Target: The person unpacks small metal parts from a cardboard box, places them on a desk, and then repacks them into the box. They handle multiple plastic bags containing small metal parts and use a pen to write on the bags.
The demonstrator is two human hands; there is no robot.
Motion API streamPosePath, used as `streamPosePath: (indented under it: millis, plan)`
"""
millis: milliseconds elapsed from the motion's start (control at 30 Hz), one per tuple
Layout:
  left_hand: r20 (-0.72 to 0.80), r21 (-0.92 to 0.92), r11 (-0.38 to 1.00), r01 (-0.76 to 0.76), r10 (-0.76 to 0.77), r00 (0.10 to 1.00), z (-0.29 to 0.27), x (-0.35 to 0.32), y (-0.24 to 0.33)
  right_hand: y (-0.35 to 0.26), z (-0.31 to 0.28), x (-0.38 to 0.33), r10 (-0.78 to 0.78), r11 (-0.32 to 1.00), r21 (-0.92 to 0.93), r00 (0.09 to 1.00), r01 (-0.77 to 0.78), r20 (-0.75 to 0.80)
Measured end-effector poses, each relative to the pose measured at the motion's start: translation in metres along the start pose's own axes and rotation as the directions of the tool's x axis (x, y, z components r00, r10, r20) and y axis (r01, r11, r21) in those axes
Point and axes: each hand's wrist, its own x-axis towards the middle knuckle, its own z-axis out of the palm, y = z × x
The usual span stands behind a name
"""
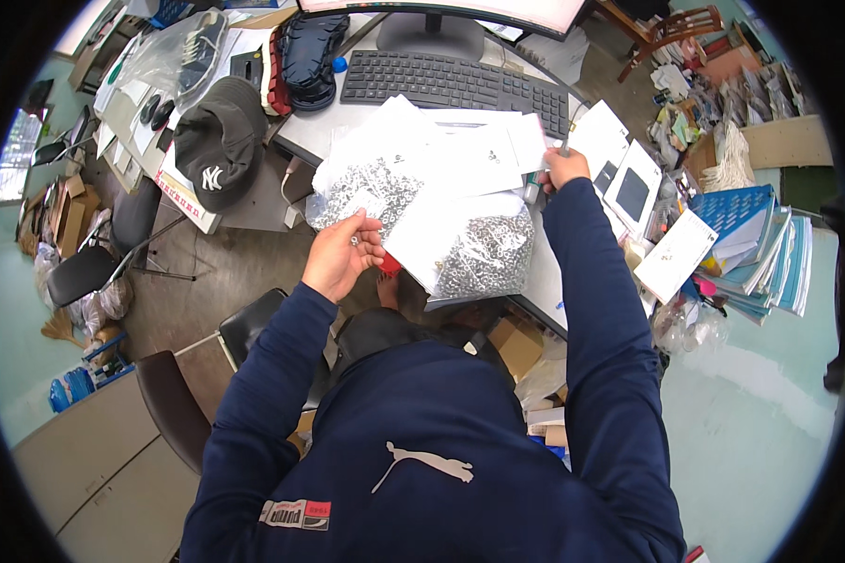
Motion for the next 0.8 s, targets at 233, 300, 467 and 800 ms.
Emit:
streamPosePath:
  millis: [233, 300, 467, 800]
  plan:
    - [0.039, 0.013, 1.0, -0.009, 0.009, 0.999, 0.016, 0.004, -0.011, 0.006, -0.072, -0.028, -0.05, 0.942, 0.3, 0.947, 0.151, -0.318]
    - [0.062, 0.026, 1.0, -0.014, 0.013, 0.998, 0.025, 0.007, -0.011, 0.014, -0.095, -0.041, -0.04, 0.904, 0.377, 0.92, 0.199, -0.389]
    - [0.113, 0.102, 0.994, -0.029, 0.017, 0.993, 0.062, 0.016, 0.001, 0.03, -0.137, -0.084, -0.021, 0.804, 0.528, 0.902, 0.272, -0.432]
    - [0.552, 0.547, 0.587, -0.597, 0.283, 0.784, 0.202, 0.009, 0.003, 0.022, -0.084, -0.197, -0.209, 0.81, 0.482, 0.932, 0.334, -0.296]
